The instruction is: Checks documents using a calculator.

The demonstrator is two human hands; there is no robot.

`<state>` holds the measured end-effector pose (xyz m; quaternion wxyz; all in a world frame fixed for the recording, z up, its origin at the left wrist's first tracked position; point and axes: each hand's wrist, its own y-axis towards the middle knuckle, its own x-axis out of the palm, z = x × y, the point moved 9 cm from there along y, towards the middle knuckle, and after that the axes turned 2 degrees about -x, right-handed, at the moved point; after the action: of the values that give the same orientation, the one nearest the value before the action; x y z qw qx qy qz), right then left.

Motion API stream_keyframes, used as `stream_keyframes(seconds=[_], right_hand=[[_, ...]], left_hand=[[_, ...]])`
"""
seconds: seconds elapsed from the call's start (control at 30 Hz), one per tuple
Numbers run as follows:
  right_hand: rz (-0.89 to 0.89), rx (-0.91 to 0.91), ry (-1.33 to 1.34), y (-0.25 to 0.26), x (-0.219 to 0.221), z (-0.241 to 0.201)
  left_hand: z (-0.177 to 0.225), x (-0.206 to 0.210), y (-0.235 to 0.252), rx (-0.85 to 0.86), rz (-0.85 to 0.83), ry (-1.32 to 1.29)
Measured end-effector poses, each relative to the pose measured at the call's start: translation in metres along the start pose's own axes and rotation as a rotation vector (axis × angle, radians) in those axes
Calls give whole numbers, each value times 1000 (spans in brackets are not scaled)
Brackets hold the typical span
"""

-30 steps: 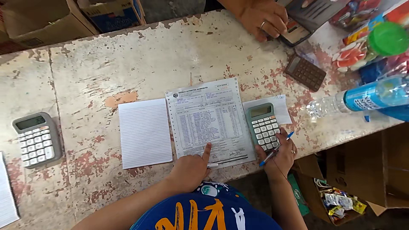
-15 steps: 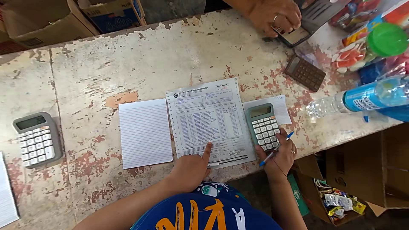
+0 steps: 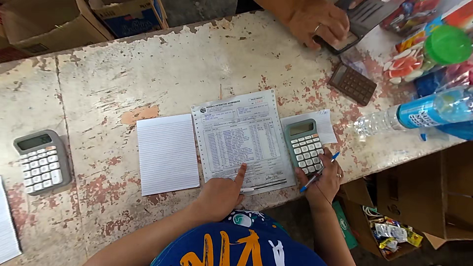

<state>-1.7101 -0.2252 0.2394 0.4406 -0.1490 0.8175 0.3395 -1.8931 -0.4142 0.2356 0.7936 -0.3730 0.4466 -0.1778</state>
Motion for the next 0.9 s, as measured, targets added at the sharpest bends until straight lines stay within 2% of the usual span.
stream_keyframes(seconds=[0.33,0.57,0.73,0.9], right_hand=[[-19,-17,20,1,-1,-1],[-66,-30,22,2,3,-4],[-52,-17,33,1,2,-4],[-31,-38,27,1,1,-5]], left_hand=[[3,-3,0,-30,-46,8],[13,-22,3,49,152,60],[27,-18,9,153,146,36],[34,-17,18,137,135,50]])
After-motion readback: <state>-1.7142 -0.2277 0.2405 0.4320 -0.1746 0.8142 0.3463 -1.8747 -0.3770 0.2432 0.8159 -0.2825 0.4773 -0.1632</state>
